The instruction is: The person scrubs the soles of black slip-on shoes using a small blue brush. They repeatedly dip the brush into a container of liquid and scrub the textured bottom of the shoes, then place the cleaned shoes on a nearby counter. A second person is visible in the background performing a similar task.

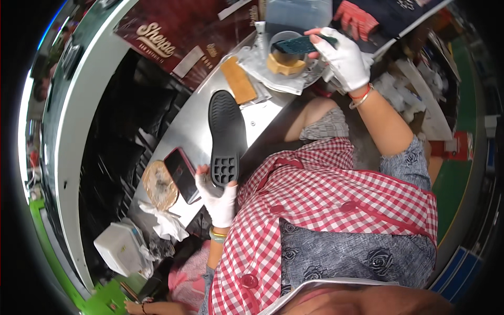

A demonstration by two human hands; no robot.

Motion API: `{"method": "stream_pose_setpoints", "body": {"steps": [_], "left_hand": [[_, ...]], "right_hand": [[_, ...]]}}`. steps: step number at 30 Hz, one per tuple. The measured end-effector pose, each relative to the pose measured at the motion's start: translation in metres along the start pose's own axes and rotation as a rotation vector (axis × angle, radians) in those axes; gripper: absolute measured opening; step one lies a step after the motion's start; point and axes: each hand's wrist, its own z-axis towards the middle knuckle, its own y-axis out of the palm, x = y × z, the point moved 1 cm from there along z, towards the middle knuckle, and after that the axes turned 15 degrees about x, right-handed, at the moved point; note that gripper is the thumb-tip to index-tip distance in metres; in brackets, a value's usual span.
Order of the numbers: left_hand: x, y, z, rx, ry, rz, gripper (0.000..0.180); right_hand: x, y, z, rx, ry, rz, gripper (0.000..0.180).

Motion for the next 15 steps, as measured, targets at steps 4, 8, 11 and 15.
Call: {"method": "stream_pose_setpoints", "body": {"steps": [4,8,11,15], "left_hand": [[-0.011,0.001,0.02,-0.007,-0.774,-0.615,0.078],[-0.035,0.003,0.026,-0.217,-0.306,0.162,0.064],[-0.023,0.029,0.022,-0.062,-0.982,-0.702,0.056],[-0.013,0.034,0.022,-0.219,-1.014,-0.783,0.051]], "right_hand": [[0.021,-0.004,0.013,0.003,0.065,0.033,0.023],[0.038,0.001,0.021,-0.033,0.058,-0.052,0.029],[0.04,0.002,0.022,-0.018,0.085,-0.013,0.03],[0.023,-0.006,0.028,-0.026,0.006,-0.142,0.026]]}}
